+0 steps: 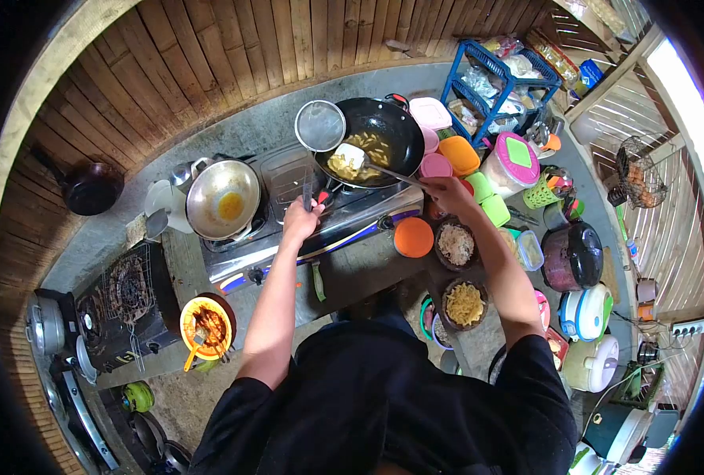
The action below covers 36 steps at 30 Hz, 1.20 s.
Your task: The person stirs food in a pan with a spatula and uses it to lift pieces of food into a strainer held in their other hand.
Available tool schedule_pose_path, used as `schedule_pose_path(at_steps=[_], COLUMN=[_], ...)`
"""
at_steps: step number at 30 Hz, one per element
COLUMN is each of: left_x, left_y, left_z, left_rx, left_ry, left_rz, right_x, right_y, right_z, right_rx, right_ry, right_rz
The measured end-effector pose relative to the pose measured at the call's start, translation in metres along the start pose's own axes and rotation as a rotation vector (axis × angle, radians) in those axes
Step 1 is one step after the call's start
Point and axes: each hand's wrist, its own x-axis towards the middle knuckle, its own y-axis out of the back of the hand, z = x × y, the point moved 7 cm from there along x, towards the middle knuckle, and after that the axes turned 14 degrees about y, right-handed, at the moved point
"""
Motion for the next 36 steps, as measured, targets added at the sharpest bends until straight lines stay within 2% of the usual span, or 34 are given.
schedule_pose_path(at_steps=[1,3,7,9,15,19,22,24,25,27,28,30,34,36], left_x=[0.000,-0.001,-0.001,0.000,0.000,0.002,0.003,0.001,0.000,-0.002,0.000,0.002,0.002,0.003], left_y=[0.000,-0.001,0.000,-0.001,0.000,0.000,0.000,0.000,0.002,0.003,0.002,0.001,0.000,0.000], left_z=[0.000,0.000,0.000,-0.001,0.000,-0.001,-0.001,0.000,0.001,0.005,0.003,0.001,0.000,-0.001], left_rx=[0.000,-0.025,0.007,0.007,0.012,-0.006,0.028,-0.009,-0.010,0.065,0.066,0.036,0.025,0.021], left_ry=[0.001,0.016,0.023,0.024,0.020,0.022,0.007,0.010,0.011,0.001,0.003,0.005,0.005,0.002], left_rz=[-0.001,-0.018,-0.012,-0.018,-0.019,-0.007,0.001,-0.014,-0.013,0.003,0.002,0.005,-0.003,-0.006], right_x=[-0.003,-0.009,-0.020,-0.018,-0.005,0.013,0.018,0.015,0.016,0.016,0.010,0.000,0.007,0.006], right_y=[0.004,0.020,0.034,0.047,0.048,0.047,0.039,0.031,0.029,0.018,0.015,0.008,0.010,0.022], right_z=[-0.001,-0.025,-0.047,-0.049,-0.046,-0.013,-0.010,-0.003,0.002,0.018,0.005,-0.008,-0.011,-0.019], right_rx=[0.000,-0.398,-0.512,-0.654,-0.907,-0.909,-0.722,-0.422,-0.422,-0.159,-0.158,-0.090,-0.038,-0.209], right_ry=[-0.001,0.259,0.278,0.393,0.278,0.188,0.221,0.107,0.108,0.056,0.054,-0.110,0.043,0.036], right_rz=[0.000,0.068,0.080,0.284,0.366,0.270,0.148,0.046,0.045,-0.008,-0.009,-0.064,-0.025,0.010])
